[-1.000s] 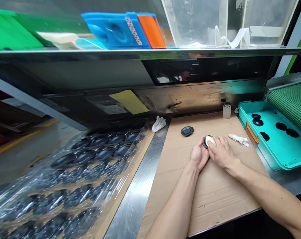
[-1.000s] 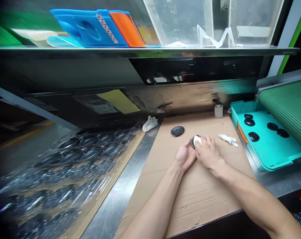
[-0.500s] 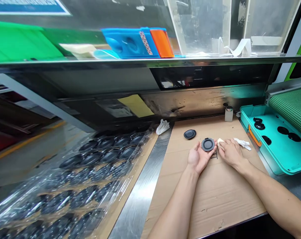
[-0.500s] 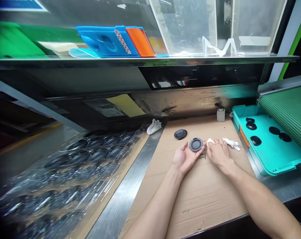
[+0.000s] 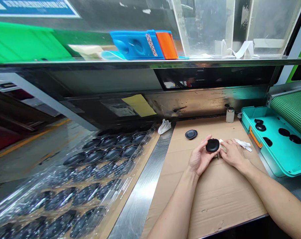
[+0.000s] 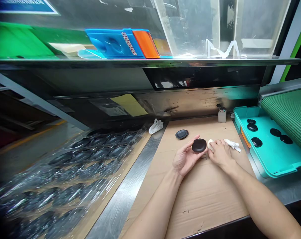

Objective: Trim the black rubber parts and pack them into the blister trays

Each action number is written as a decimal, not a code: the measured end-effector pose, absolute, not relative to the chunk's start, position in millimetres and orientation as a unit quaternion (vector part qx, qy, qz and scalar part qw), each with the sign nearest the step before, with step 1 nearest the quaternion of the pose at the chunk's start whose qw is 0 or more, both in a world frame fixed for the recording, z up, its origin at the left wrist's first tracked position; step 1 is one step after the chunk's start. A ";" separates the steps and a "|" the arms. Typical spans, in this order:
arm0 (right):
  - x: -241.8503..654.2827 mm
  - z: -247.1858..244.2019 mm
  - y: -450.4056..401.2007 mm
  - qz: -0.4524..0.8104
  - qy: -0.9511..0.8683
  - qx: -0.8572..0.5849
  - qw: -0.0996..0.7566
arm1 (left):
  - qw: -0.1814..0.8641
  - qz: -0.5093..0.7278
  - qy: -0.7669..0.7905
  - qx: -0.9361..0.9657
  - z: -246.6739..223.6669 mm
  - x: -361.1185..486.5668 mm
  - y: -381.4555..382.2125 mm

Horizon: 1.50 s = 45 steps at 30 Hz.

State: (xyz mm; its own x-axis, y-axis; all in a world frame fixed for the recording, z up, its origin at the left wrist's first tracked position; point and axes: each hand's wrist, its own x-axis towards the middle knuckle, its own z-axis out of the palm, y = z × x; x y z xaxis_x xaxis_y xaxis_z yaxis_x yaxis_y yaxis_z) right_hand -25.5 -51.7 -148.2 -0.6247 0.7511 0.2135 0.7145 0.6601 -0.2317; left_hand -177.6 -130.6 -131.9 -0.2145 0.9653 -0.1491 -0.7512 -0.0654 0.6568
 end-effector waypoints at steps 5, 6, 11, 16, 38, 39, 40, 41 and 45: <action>-25.4 -145.3 -52.2 0.065 -0.899 -0.409 0.143 | 0.303 0.749 0.457 0.372 -133.5 -152.2 -137.3; -25.4 -144.2 -52.3 0.068 -0.898 -0.413 0.136 | 0.264 0.743 0.468 0.398 -134.3 -147.4 -138.9; -25.3 -140.1 -52.8 0.079 -0.892 -0.430 0.113 | 0.195 0.730 0.479 0.447 -139.3 -137.7 -143.1; -25.3 -140.3 -52.4 0.074 -0.898 -0.418 0.118 | 0.152 0.729 0.473 0.471 -142.0 -140.5 -142.7; -24.7 -148.8 -50.6 0.054 -0.896 -0.413 0.157 | 0.264 0.502 0.641 0.517 -165.6 -219.1 -142.6; -24.6 -148.9 -50.4 0.056 -0.896 -0.412 0.157 | 0.267 0.480 0.641 0.536 -163.3 -220.8 -146.8; -24.6 -149.1 -50.1 0.058 -0.897 -0.410 0.156 | 0.264 0.464 0.645 0.547 -161.0 -222.3 -149.6; -24.7 -149.4 -49.9 0.062 -0.897 -0.409 0.157 | 0.255 0.456 0.653 0.549 -158.8 -224.3 -150.6; -25.8 -151.8 -49.6 0.079 -0.891 -0.415 0.165 | 0.155 0.438 0.717 0.520 -147.9 -249.8 -138.2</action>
